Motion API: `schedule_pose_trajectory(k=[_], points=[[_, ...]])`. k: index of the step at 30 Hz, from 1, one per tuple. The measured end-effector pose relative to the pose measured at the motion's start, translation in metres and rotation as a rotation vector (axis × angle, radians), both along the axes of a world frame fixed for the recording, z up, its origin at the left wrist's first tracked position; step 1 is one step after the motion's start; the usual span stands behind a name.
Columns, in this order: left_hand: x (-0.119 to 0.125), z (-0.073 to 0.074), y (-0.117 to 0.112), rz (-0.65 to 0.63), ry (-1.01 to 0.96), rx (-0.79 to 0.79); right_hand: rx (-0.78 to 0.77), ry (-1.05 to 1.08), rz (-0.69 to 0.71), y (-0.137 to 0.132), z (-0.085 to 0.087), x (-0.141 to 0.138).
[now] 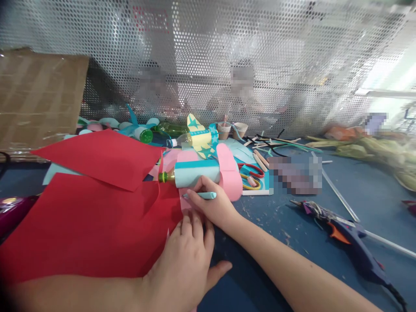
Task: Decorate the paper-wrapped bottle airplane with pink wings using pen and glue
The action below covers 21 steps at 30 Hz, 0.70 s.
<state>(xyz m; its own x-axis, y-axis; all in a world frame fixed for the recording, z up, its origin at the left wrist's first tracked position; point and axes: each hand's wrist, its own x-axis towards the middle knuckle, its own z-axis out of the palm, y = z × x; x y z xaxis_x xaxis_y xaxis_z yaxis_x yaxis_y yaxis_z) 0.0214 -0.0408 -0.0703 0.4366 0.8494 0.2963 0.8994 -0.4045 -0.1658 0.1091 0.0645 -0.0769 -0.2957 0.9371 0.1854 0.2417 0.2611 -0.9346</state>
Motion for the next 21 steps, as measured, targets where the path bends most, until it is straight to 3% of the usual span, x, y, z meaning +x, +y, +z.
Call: schedule_pose_trajectory(k=[14, 21], points=[[-0.0006, 0.0006, 0.0012, 0.020, 0.044, -0.009, 0.051, -0.007, -0.027, 0.0021, -0.0004, 0.0023], [-0.0006, -0.0029, 0.0016, 0.010, 0.019, 0.114, 0.074, -0.046, -0.088, 0.0062, -0.0007, 0.0091]])
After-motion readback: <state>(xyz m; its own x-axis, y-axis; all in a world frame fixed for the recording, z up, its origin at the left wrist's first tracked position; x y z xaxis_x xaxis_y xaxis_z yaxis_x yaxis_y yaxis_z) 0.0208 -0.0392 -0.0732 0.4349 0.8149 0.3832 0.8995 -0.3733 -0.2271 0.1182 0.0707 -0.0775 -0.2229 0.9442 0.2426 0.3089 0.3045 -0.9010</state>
